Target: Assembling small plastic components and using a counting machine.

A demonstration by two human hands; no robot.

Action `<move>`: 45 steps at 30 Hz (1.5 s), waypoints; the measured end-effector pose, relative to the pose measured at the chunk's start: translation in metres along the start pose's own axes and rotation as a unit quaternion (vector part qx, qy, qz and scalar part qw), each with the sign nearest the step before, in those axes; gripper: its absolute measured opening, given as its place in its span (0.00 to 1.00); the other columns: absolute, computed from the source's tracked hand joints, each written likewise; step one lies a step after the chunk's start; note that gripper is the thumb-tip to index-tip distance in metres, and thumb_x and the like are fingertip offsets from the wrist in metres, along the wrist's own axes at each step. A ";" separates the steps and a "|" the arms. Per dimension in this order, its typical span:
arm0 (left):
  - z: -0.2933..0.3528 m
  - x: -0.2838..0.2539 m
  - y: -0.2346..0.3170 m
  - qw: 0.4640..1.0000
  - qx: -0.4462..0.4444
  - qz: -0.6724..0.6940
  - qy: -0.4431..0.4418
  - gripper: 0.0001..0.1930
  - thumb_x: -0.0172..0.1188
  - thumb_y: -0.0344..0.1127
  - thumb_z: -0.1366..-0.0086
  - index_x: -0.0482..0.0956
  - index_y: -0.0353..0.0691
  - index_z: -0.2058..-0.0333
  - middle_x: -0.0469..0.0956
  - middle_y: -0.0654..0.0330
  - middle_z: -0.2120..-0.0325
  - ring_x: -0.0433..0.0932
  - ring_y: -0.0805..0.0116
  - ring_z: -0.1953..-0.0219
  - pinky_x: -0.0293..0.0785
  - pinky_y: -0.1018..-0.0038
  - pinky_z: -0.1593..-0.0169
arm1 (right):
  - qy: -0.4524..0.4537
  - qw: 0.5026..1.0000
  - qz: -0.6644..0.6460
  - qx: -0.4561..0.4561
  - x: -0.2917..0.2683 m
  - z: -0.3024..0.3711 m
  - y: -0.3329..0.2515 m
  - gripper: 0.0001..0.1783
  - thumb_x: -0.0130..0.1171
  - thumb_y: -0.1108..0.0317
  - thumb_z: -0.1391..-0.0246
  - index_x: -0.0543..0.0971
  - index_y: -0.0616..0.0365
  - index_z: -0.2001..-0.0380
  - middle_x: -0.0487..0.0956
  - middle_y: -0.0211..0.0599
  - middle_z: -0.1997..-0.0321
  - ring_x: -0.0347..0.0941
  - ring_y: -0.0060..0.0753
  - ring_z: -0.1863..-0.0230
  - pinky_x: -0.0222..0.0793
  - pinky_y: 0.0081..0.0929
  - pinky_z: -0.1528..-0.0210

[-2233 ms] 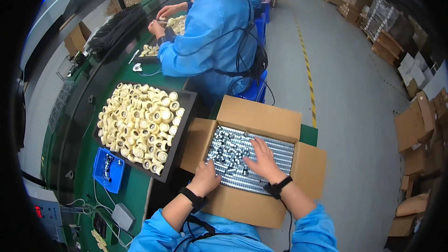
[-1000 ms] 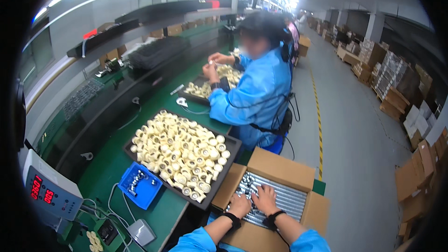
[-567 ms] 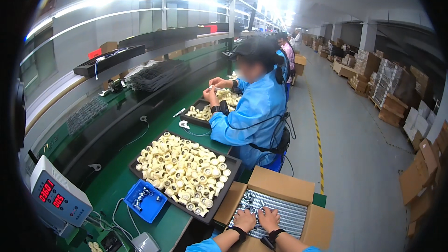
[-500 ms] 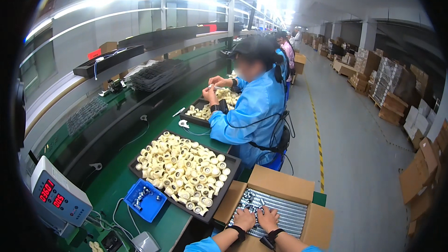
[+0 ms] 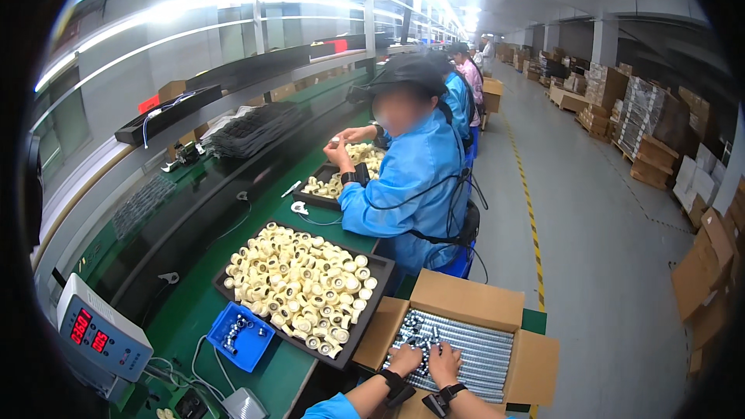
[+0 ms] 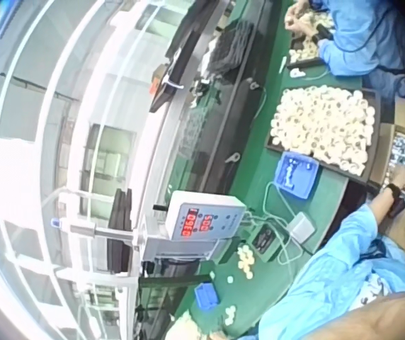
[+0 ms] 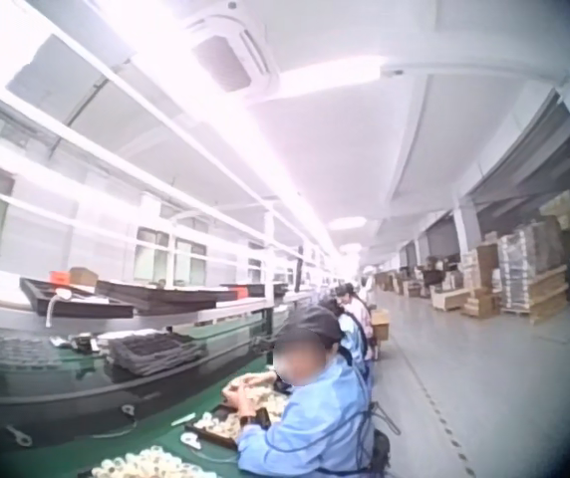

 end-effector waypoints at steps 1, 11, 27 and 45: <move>-0.010 0.003 -0.007 0.999 0.017 0.021 0.019 0.34 0.48 0.49 0.37 0.68 0.24 0.42 0.60 0.22 0.41 0.59 0.27 0.37 0.55 0.49 0.33 | 0.001 1.000 -0.017 -0.017 0.005 -0.004 0.008 0.27 0.51 0.47 0.40 0.75 0.50 0.43 0.65 0.62 0.40 0.58 0.69 0.39 0.54 0.57 0.35; -0.030 0.018 -0.016 0.989 0.017 0.140 0.050 0.30 0.51 0.46 0.36 0.71 0.27 0.44 0.71 0.33 0.46 0.69 0.43 0.41 0.63 0.55 0.38 | 0.028 0.977 0.138 -0.158 0.006 0.024 -0.033 0.24 0.53 0.49 0.39 0.74 0.45 0.43 0.69 0.56 0.48 0.64 0.64 0.46 0.66 0.60 0.47; -0.008 0.051 0.002 0.774 -0.036 0.619 -0.129 0.12 0.44 0.35 0.28 0.72 0.34 0.62 0.76 0.54 0.65 0.76 0.63 0.62 0.77 0.67 0.55 | 0.042 0.976 -0.051 -0.206 0.006 0.018 -0.027 0.16 0.51 0.55 0.34 0.73 0.59 0.63 0.72 0.51 0.60 0.68 0.58 0.56 0.64 0.49 0.51; 0.019 0.051 0.037 0.829 0.038 0.554 -0.061 0.10 0.51 0.37 0.34 0.76 0.35 0.67 0.73 0.58 0.69 0.70 0.68 0.65 0.70 0.70 0.60 | 0.148 0.934 -0.131 -0.297 -0.026 0.017 -0.022 0.13 0.58 0.71 0.41 0.67 0.63 0.76 0.67 0.41 0.72 0.63 0.43 0.68 0.61 0.38 0.62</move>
Point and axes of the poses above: each hand's wrist, its own z-axis away from the middle knuckle, its own x-axis out of the palm, y = z × x, the point moved 7 cm from there along -z, towards the middle knuckle
